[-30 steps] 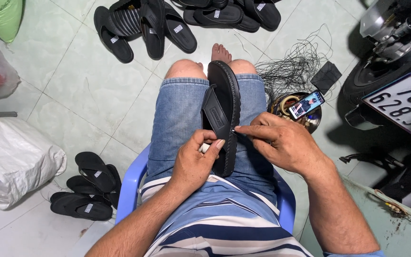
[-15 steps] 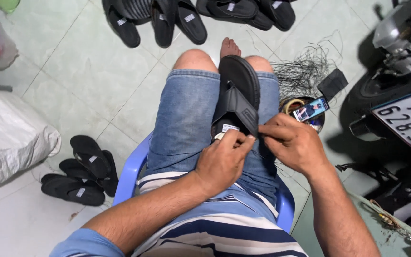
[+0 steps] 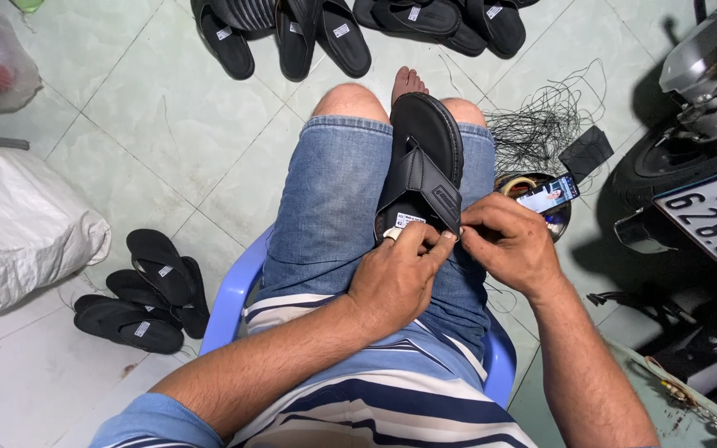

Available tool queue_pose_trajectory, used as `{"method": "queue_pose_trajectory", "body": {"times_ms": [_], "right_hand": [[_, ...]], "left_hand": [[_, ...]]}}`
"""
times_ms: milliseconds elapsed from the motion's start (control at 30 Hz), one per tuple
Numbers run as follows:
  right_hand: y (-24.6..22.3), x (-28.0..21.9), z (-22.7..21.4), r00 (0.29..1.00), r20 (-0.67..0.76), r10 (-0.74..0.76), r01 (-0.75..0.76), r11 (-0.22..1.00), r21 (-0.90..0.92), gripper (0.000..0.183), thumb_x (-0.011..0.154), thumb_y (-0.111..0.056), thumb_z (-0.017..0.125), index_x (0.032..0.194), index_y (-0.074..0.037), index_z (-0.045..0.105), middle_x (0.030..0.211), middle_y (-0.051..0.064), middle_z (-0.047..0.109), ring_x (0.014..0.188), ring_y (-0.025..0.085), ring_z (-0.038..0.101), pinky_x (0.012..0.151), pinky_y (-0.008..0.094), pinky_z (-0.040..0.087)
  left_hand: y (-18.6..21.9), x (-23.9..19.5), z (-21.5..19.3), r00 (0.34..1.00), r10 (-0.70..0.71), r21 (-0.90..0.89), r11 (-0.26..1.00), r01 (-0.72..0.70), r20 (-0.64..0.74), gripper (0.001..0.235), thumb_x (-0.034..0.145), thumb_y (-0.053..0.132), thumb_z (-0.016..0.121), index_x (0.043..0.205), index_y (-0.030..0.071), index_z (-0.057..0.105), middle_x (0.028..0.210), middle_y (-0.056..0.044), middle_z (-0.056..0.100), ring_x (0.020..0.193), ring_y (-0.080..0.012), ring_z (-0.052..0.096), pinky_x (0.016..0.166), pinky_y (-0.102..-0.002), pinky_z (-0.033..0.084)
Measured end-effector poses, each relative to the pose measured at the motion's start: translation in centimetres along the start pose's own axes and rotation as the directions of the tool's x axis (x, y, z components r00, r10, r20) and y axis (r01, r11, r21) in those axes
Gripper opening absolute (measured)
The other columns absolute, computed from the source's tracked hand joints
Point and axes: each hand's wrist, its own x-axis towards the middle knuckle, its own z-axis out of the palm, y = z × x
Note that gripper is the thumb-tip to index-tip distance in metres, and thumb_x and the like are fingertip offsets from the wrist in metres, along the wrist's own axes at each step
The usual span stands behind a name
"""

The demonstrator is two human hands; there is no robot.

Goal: The person sits on a blue plastic chair and sews the sole of a black slipper using a needle and thread. They repeatedly insert the needle into the sole and pull the thread through to secure the stitching. The person occasionally adjusts the slipper's position on their lap while continuing the sewing process.

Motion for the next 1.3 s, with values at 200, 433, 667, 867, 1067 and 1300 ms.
{"method": "queue_pose_trajectory", "body": {"times_ms": [200,433,667,867,1067,1300], "right_hand": [[3.4,-1.1,-0.3,0.995,0.030,0.091,-0.094,0.987,0.127,0.007,0.074,-0.006,0.070,0.081,-0.007,0.071,0.078,0.008,0.066,0.071,0.021,0.062,0.067,0.034,0.048],[5.0,-1.4,0.4,0.976,-0.004,0.216,-0.187,0.856,0.482,0.009,0.073,0.005,0.068,0.082,0.002,0.069,0.075,0.013,0.064,0.067,0.015,0.057,0.056,0.029,0.049],[4.9,-1.4,0.0,0.970,0.021,0.241,-0.218,0.833,0.508,0.008,0.072,0.007,0.068,0.079,0.004,0.069,0.074,0.014,0.064,0.066,0.015,0.057,0.051,0.027,0.049],[5.6,-1.8,-0.1,0.969,0.035,0.246,-0.232,0.845,0.481,0.007,0.071,0.005,0.071,0.077,0.002,0.069,0.072,0.013,0.063,0.066,0.015,0.056,0.056,0.027,0.048],[6.2,-2.1,-0.3,0.970,0.060,0.238,-0.236,0.839,0.490,0.007,0.070,0.005,0.071,0.077,0.002,0.069,0.075,0.014,0.065,0.068,0.016,0.057,0.058,0.028,0.048],[5.8,-2.1,-0.4,0.972,0.082,0.220,-0.230,0.828,0.511,0.013,0.071,0.003,0.071,0.084,0.003,0.071,0.074,0.014,0.065,0.068,0.015,0.058,0.059,0.028,0.048]], "left_hand": [[1.2,0.8,0.3,0.992,0.046,0.144,0.988,-0.062,0.117,0.047,0.074,0.008,0.056,0.120,0.011,0.057,0.097,-0.008,0.051,0.060,-0.0317,0.061,0.052,-0.041,0.049],[2.3,2.4,-1.9,0.956,-0.047,0.192,0.981,-0.009,0.289,0.050,0.076,0.009,0.057,0.125,0.012,0.055,0.093,-0.010,0.048,0.061,-0.0330,0.062,0.046,-0.041,0.051],[2.5,2.4,-1.0,0.955,-0.001,0.249,0.965,-0.076,0.296,0.051,0.075,0.007,0.058,0.126,0.010,0.054,0.094,-0.012,0.048,0.061,-0.0296,0.062,0.044,-0.039,0.051],[2.8,2.5,-1.3,0.934,0.028,0.255,0.959,-0.126,0.357,0.053,0.076,0.006,0.057,0.129,0.006,0.050,0.090,-0.013,0.047,0.060,-0.0273,0.062,0.042,-0.039,0.051],[3.4,2.3,-1.7,0.946,0.061,0.298,0.941,-0.160,0.318,0.053,0.074,0.007,0.059,0.126,0.003,0.053,0.084,-0.013,0.049,0.056,-0.0270,0.061,0.039,-0.040,0.049],[1.4,2.9,-5.9,0.961,-0.090,0.335,0.942,-0.003,0.262,0.022,0.082,0.018,0.051,0.101,0.017,0.063,0.068,-0.003,0.053,0.052,-0.0249,0.062,0.038,-0.040,0.050]]}}
